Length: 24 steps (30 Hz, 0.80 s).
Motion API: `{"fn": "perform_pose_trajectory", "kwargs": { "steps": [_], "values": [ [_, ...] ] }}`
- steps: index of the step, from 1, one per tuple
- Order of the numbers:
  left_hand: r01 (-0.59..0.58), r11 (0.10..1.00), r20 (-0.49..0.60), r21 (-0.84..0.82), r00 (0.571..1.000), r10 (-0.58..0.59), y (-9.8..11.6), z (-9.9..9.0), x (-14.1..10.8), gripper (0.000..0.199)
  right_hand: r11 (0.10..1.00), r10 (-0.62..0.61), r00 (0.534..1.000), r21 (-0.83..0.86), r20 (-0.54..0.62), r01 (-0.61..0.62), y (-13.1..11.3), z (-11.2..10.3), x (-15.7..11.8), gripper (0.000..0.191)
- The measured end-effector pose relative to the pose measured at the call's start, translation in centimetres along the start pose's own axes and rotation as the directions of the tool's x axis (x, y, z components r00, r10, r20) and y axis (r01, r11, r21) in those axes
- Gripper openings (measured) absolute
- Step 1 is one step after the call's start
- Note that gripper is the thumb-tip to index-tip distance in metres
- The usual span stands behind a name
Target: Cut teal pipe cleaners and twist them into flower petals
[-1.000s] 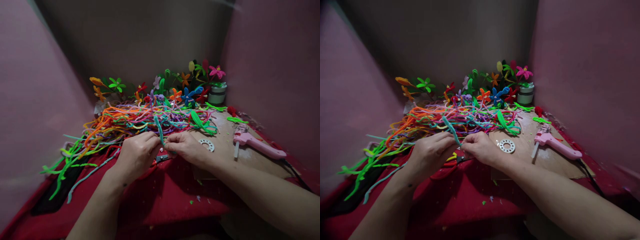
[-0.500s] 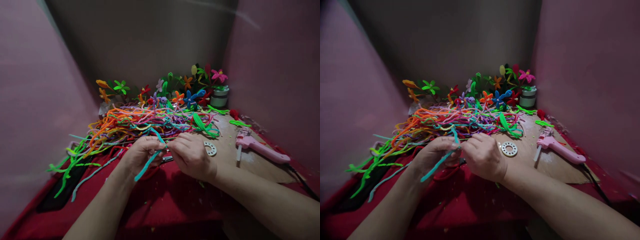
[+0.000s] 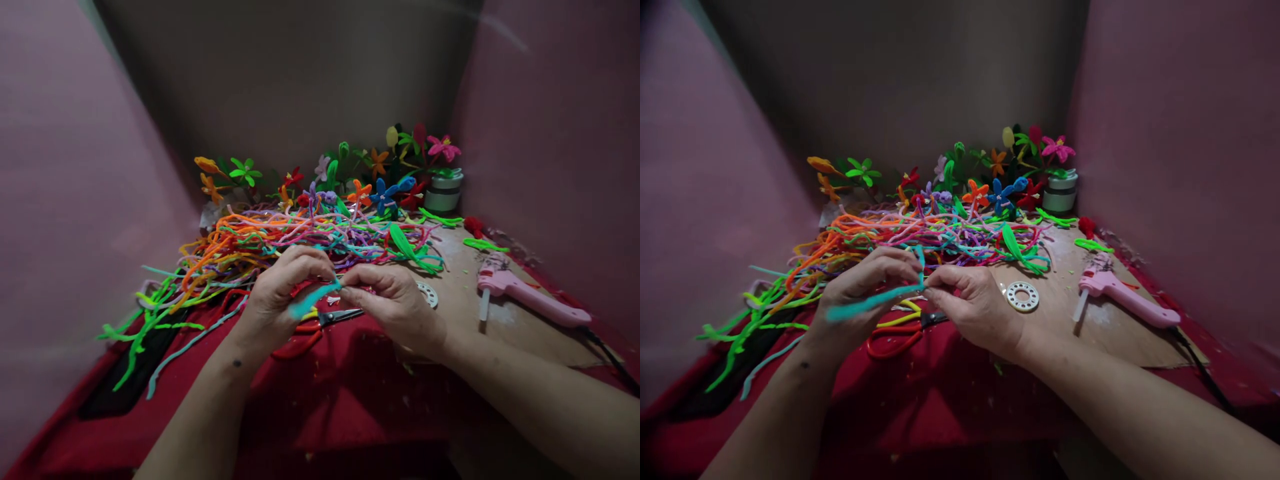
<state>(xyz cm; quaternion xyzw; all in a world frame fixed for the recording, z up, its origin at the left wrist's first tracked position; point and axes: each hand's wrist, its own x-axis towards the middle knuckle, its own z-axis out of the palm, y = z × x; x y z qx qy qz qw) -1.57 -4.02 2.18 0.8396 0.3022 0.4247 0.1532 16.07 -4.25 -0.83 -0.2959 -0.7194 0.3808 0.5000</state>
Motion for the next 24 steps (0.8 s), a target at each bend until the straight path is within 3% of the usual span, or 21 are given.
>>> {"fn": "perform_pose_trajectory", "kwargs": {
  "steps": [3,5,6,8,10,11,13,15,17,19,21,24],
  "values": [
    [0.046,0.999,0.053,-0.022,0.998,-0.044,0.0,0.2,0.0,0.006,0.993,-0.067,0.997,-0.101,0.024,0.069,-0.2,-0.1,-0.1,0.011],
    [0.189,0.981,0.11,-0.042,0.977,-0.183,-0.1,0.3,0.0,0.011,0.965,-0.141,0.99,-0.221,0.014,0.141,-0.2,0.0,-0.2,0.011],
    [0.304,0.949,0.151,-0.088,0.945,-0.289,-0.1,0.5,-0.1,0.013,0.937,-0.193,0.981,-0.295,0.01,0.187,-0.1,0.0,-0.2,0.012],
    [0.54,0.802,0.256,-0.256,0.838,-0.482,-0.4,0.9,-0.1,0.017,0.847,-0.309,0.951,-0.446,0.028,0.289,0.2,0.1,-0.2,0.013],
    [0.659,0.622,0.352,-0.422,0.752,-0.558,-0.6,1.4,-0.2,0.018,0.749,-0.389,0.919,-0.558,0.069,0.359,0.7,0.1,-0.3,0.015],
    [0.667,0.579,0.364,-0.469,0.743,-0.561,-0.7,1.7,-0.2,0.018,0.722,-0.399,0.914,-0.588,0.076,0.365,0.8,0.2,-0.3,0.016],
    [0.617,0.636,0.293,-0.464,0.784,-0.547,-0.8,2.2,-0.2,0.015,0.732,-0.366,0.929,-0.6,0.051,0.322,1.1,0.2,-0.3,0.017],
    [0.524,0.786,0.155,-0.329,0.851,-0.502,-0.7,2.6,-0.3,0.012,0.804,-0.272,0.962,-0.551,-0.007,0.223,1.3,0.2,-0.2,0.016],
    [0.441,0.884,0.025,-0.156,0.897,-0.442,-0.6,2.8,-0.4,0.01,0.919,-0.11,0.993,-0.385,-0.05,0.082,1.2,0.2,0.2,0.014],
    [0.409,0.911,-0.064,-0.054,0.909,-0.412,-0.6,2.9,-0.5,0.01,0.987,0.102,0.994,-0.119,-0.025,-0.104,1.1,0.1,0.6,0.013],
    [0.408,0.913,-0.102,-0.026,0.907,-0.408,-0.7,2.9,-0.5,0.012,0.957,0.265,0.963,0.111,0.044,-0.269,1.1,0.0,1.1,0.016],
    [0.366,0.926,-0.135,0.087,0.926,-0.353,-1.1,3.2,-0.6,0.014,0.908,0.349,0.936,0.229,0.048,-0.351,1.3,-0.1,1.5,0.018]
  ]
}}
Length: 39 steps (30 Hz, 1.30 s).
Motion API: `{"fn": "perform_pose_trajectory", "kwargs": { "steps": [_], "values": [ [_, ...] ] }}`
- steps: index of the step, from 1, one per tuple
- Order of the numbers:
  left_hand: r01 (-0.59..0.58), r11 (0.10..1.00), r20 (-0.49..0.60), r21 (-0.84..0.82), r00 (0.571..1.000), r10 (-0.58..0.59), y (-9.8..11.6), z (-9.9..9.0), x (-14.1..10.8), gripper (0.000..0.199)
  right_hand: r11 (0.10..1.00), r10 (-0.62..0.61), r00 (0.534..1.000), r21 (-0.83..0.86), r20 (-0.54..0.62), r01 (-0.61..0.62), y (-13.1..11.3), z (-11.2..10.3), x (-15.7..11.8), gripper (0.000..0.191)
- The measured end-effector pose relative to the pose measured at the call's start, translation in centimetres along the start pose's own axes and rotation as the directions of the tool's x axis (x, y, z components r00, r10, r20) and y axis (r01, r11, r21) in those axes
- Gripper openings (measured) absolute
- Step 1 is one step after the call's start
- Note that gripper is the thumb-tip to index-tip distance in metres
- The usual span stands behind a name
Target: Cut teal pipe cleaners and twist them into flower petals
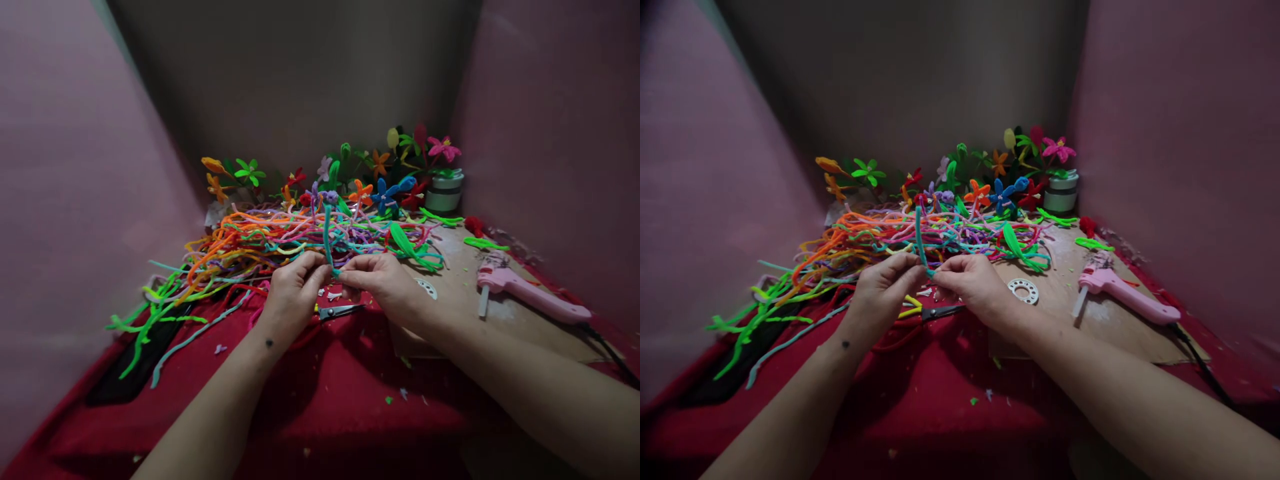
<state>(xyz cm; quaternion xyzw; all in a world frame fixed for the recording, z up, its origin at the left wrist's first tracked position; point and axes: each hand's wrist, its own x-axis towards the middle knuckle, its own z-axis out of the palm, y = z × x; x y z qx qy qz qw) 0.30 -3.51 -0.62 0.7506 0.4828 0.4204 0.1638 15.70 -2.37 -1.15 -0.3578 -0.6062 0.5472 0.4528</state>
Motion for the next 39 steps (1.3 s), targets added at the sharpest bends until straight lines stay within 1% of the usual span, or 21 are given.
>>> {"fn": "perform_pose_trajectory", "kwargs": {
  "steps": [2,3,5,7,8,10,14,16,17,19,21,23,24,25,27,28,31,33,36,39],
  "values": [
    [-0.112,0.976,-0.034,0.188,0.992,0.12,-0.3,0.4,-0.1,0.015,0.999,-0.025,0.999,-0.039,-0.043,0.024,0.3,0.0,0.1,0.017],
    [-0.172,0.938,-0.04,0.302,0.981,0.192,-0.4,0.6,-0.2,0.015,0.995,-0.049,0.997,-0.085,-0.061,0.044,0.5,-0.1,0.2,0.016],
    [-0.258,0.827,0.006,0.5,0.956,0.294,-0.7,0.9,-0.5,0.018,0.975,-0.103,0.991,-0.203,-0.082,0.085,0.9,-0.2,0.2,0.016],
    [-0.309,0.727,0.092,0.613,0.942,0.323,-0.8,1.0,-0.6,0.02,0.944,-0.149,0.985,-0.308,-0.088,0.116,1.2,-0.3,0.2,0.016],
    [-0.328,0.695,0.132,0.639,0.938,0.321,-0.8,1.0,-0.6,0.021,0.928,-0.167,0.982,-0.35,-0.087,0.126,1.2,-0.3,0.2,0.016],
    [-0.36,0.667,0.186,0.652,0.929,0.32,-0.9,0.9,-0.5,0.021,0.898,-0.2,0.976,-0.415,-0.083,0.148,1.2,-0.4,0.1,0.017],
    [-0.393,0.691,0.239,0.607,0.919,0.313,-0.8,0.6,-0.3,0.019,0.86,-0.262,0.963,-0.468,-0.063,0.203,1.1,-0.3,-0.2,0.018],
    [-0.391,0.725,0.255,0.567,0.92,0.297,-0.8,0.4,-0.2,0.018,0.87,-0.261,0.964,-0.446,-0.054,0.211,1.1,-0.2,-0.1,0.019],
    [-0.379,0.758,0.246,0.532,0.925,0.29,-0.7,0.3,-0.2,0.018,0.89,-0.241,0.969,-0.409,-0.046,0.202,1.2,-0.2,-0.1,0.018],
    [-0.323,0.858,0.202,0.399,0.944,0.261,-0.5,0.0,0.0,0.017,0.955,-0.168,0.986,-0.248,-0.012,0.16,1.2,-0.4,0.2,0.014],
    [-0.218,0.954,0.164,0.205,0.969,0.186,-0.3,-0.5,0.2,0.018,0.996,-0.089,0.995,0.022,0.047,0.088,1.3,-0.8,0.7,0.009],
    [-0.099,0.994,0.195,0.046,0.977,0.088,0.0,-1.0,0.4,0.018,0.961,-0.004,0.994,0.276,0.105,-0.026,1.4,-1.2,1.2,0.013],
    [-0.054,0.999,0.229,0.003,0.972,0.052,0.1,-1.3,0.5,0.018,0.93,0.054,0.989,0.353,0.135,-0.099,1.4,-1.4,1.3,0.014],
    [-0.026,0.999,0.264,-0.02,0.964,0.03,0.2,-1.4,0.5,0.018,0.902,0.124,0.977,0.391,0.171,-0.183,1.3,-1.6,1.4,0.016],
    [-0.011,1.0,0.31,-0.028,0.95,0.02,0.3,-1.6,0.6,0.018,0.872,0.224,0.944,0.383,0.24,-0.305,1.2,-1.7,1.5,0.022],
    [-0.017,1.0,0.322,-0.023,0.946,0.023,0.3,-1.5,0.6,0.018,0.876,0.24,0.934,0.354,0.266,-0.326,1.0,-1.7,1.4,0.023],
    [-0.008,1.0,0.333,-0.028,0.943,0.017,0.1,-1.3,0.6,0.019,0.918,0.207,0.933,0.273,0.294,-0.289,0.7,-1.7,1.1,0.016],
    [0.016,0.999,0.33,-0.047,0.944,0.001,-0.1,-1.1,0.7,0.019,0.917,0.21,0.93,0.271,0.3,-0.294,0.6,-1.7,1.0,0.011],
    [0.015,0.999,0.305,-0.052,0.952,0.002,-0.2,-1.0,0.8,0.022,0.895,0.252,0.918,0.287,0.306,-0.342,0.9,-1.8,1.2,0.009],
    [-0.023,1.0,0.285,0.002,0.958,0.022,-0.2,-0.9,0.8,0.023,0.89,0.317,0.9,0.234,0.299,-0.392,1.3,-1.9,1.3,0.008]
  ]
}}
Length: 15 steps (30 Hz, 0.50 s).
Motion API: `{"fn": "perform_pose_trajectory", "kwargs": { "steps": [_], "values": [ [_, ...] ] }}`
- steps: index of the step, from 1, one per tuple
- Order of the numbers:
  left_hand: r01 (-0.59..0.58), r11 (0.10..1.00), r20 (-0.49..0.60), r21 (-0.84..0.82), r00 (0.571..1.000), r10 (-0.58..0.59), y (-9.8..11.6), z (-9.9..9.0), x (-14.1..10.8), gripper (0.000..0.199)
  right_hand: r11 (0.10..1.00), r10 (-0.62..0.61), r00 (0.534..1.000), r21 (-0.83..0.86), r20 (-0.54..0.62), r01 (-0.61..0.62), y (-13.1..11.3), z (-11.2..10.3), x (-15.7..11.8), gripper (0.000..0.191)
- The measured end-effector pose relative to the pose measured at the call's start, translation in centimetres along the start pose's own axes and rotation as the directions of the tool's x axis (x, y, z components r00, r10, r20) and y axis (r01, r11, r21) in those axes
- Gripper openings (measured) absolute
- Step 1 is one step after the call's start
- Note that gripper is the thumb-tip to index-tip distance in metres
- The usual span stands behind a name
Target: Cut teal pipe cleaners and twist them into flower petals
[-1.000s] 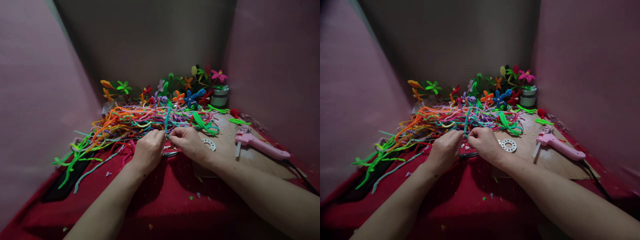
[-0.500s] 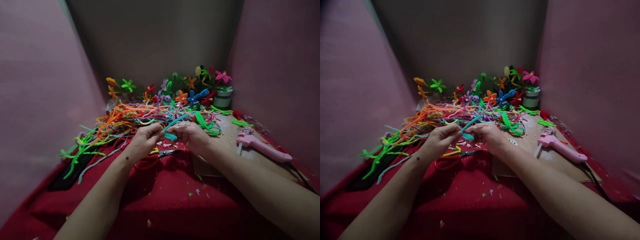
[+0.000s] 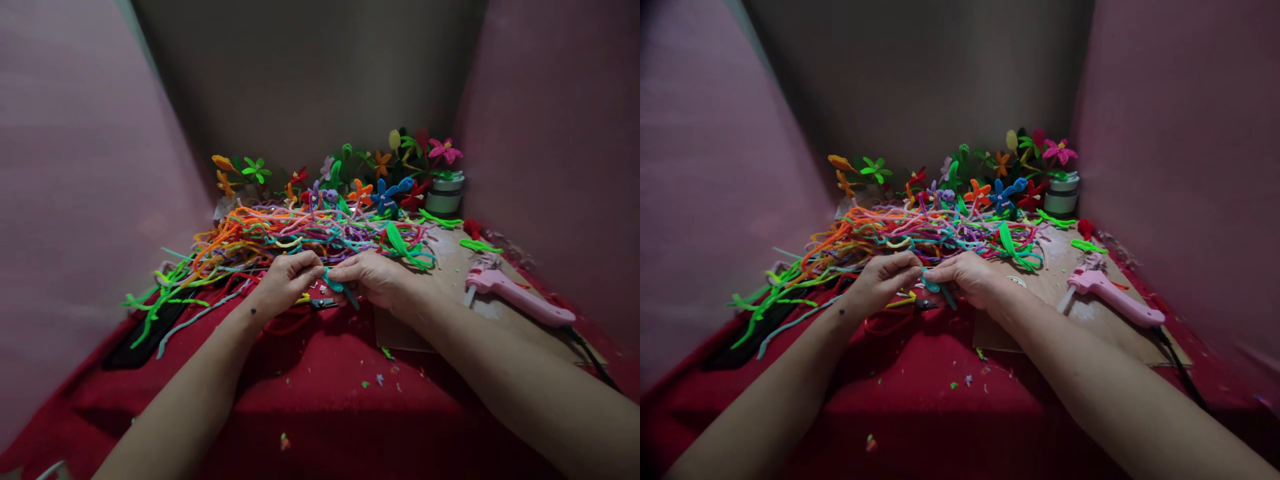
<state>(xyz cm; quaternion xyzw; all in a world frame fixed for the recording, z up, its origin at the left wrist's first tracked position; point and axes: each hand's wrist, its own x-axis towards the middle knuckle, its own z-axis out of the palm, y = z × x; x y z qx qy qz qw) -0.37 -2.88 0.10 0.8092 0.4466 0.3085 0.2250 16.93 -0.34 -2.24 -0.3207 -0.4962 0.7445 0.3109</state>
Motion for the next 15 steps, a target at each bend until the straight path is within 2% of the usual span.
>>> {"fn": "perform_pose_trajectory", "kwargs": {
  "steps": [2,5,10,13,15],
  "values": [
    [-0.002,0.998,-0.016,0.059,1.0,0.003,0.0,0.2,0.0,0.023,0.999,0.009,1.0,-0.044,-0.023,-0.01,0.2,0.1,0.1,0.008],
    [-0.005,0.994,-0.062,0.105,0.998,0.011,0.0,0.6,0.1,0.023,0.989,-0.049,0.998,-0.144,-0.039,0.043,0.4,0.5,0.1,0.01],
    [0.038,0.996,-0.073,0.075,0.997,-0.032,-0.6,1.1,0.3,0.024,0.951,-0.033,0.996,-0.309,-0.084,0.006,1.1,1.1,0.9,0.016],
    [0.074,0.997,-0.084,0.002,0.994,-0.073,-0.9,1.0,0.5,0.024,0.957,-0.07,0.99,-0.287,-0.126,0.031,1.4,1.3,1.3,0.016],
    [0.046,0.998,-0.124,-0.039,0.991,-0.051,-0.9,0.6,0.6,0.023,0.965,-0.088,0.983,-0.26,-0.161,0.044,1.5,1.4,1.3,0.017]
  ]
}}
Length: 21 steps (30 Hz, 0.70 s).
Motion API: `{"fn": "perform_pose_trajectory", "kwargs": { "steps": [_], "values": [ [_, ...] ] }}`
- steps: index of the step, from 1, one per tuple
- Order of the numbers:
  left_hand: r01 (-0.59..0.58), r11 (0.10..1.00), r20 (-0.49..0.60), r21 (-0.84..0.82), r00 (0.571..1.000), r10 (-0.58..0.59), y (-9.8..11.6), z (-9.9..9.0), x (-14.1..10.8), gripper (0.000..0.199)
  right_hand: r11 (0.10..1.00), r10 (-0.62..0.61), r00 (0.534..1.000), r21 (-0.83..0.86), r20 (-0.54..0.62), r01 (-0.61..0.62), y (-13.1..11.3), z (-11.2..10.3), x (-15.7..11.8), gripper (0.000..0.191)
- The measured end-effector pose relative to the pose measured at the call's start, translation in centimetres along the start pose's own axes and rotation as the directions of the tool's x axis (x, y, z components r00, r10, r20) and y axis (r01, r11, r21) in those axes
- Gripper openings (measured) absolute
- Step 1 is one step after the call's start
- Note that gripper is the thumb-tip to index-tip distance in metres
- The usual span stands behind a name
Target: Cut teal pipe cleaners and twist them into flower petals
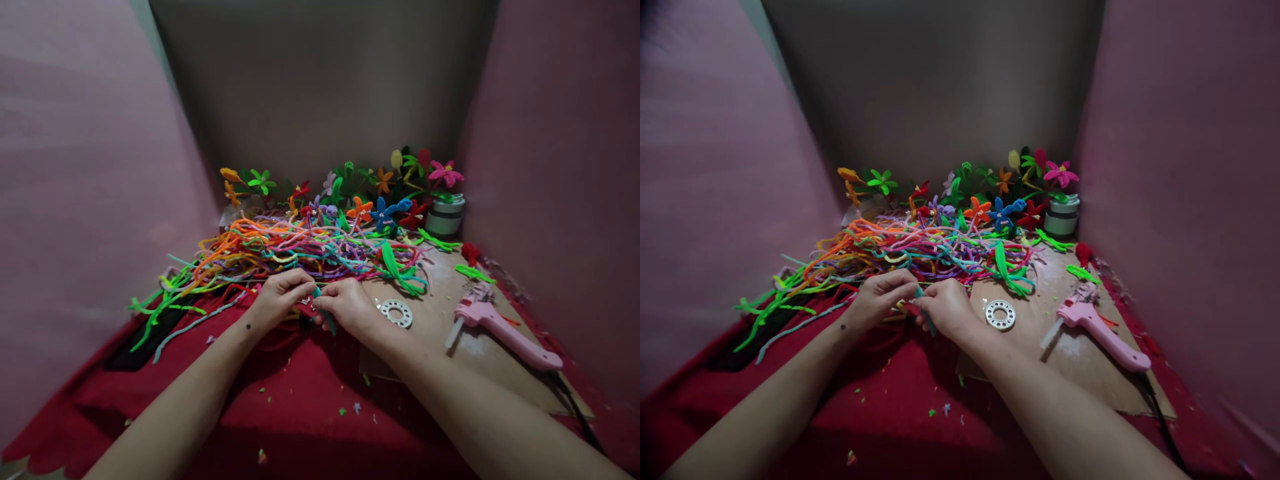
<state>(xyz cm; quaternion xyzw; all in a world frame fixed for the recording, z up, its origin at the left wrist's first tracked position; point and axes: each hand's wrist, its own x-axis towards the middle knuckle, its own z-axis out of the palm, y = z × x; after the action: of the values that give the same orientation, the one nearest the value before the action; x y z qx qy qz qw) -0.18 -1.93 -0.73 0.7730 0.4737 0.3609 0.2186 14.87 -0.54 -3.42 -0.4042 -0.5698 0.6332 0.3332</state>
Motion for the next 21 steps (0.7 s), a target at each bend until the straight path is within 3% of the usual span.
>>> {"fn": "perform_pose_trajectory", "kwargs": {
  "steps": [2,4,10,13,17,21],
  "values": [
    [-0.038,0.999,-0.045,-0.006,0.998,0.038,0.1,-0.4,0.2,0.022,1.0,-0.006,1.0,0.019,-0.028,0.006,0.0,0.0,-0.1,0.016],
    [-0.033,0.999,-0.023,-0.004,0.999,0.033,0.3,-0.8,0.4,0.021,1.0,-0.02,0.999,0.019,-0.047,0.021,0.2,0.0,-0.1,0.015],
    [0.237,0.96,0.143,-0.15,0.966,-0.216,1.0,-0.7,-0.1,0.025,0.999,-0.033,0.999,0.017,-0.019,0.034,0.4,-0.2,-0.2,0.013],
    [0.304,0.919,0.187,-0.251,0.947,-0.262,1.1,-0.4,-0.4,0.025,0.998,-0.047,0.999,0.033,0.016,0.046,-0.1,-0.2,-0.6,0.014],
    [0.18,0.969,0.115,-0.167,0.98,-0.162,0.7,0.0,-0.7,0.021,0.996,-0.034,0.997,0.09,0.075,0.027,-0.5,-0.3,-1.0,0.017],
    [-0.066,0.996,-0.016,0.062,0.998,0.067,0.1,0.2,-0.8,0.015,0.972,-0.016,0.996,0.234,0.083,-0.004,-0.1,-0.1,-1.0,0.019]
  ]
}}
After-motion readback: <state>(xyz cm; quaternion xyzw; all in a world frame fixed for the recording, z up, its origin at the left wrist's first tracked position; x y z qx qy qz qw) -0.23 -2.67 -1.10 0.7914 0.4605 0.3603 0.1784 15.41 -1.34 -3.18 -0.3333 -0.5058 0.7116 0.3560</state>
